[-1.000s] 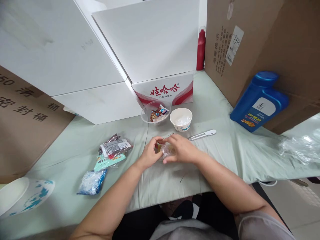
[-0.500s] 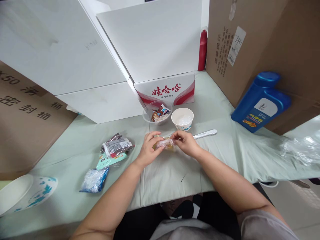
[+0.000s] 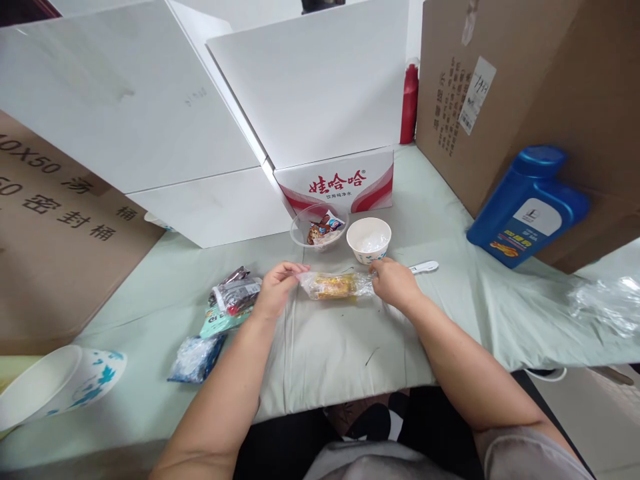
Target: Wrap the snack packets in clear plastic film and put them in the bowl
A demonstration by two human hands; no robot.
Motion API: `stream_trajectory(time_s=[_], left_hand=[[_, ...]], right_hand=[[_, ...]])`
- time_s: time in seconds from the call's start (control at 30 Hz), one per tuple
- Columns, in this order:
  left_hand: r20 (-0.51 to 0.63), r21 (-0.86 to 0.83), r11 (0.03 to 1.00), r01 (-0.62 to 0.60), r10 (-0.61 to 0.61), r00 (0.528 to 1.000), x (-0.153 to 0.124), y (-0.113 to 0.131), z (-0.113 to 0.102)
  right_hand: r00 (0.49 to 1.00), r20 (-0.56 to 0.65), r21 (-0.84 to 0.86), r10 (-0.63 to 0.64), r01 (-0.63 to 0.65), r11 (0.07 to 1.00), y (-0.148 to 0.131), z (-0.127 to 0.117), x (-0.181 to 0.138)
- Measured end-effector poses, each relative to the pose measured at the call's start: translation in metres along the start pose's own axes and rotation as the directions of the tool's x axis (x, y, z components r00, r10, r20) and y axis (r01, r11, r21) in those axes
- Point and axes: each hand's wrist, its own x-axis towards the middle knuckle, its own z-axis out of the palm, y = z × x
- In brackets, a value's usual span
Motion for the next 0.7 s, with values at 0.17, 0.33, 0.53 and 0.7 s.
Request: stream_trajectory(time_s=[0.17, 0.33, 0.53, 0.7], left_hand=[[-0.258, -0.041, 0.99, 0.133, -0.139, 0.956, 0.013, -0.011, -0.022], [-0.295, 0.387, 0.913, -0.132, 0.258, 0.92, 0.002, -0.001, -0.013], [0.339, 0.612, 0.575, -0.542, 0.428, 0.837, -0.013, 0.02, 0.007], [0.477, 0.536, 0.487, -0.69, 0.5, 0.723, -0.024, 0.038, 0.013]], right_hand=[[0.995, -0.057, -0.209, 0.084, -0.095, 0.973, 0.006, -0.002, 0.0], [0.953, -0.242, -0.16, -0.185, 0.148, 0.976, -0.004, 0.003, -0.005], [0.768, -0.279, -0.165, -0.576, 0.553, 0.817, -0.007, 0.004, -0.007], [0.776, -0.193, -0.166, -0.6, 0.577, 0.8, -0.009, -0.004, -0.013]])
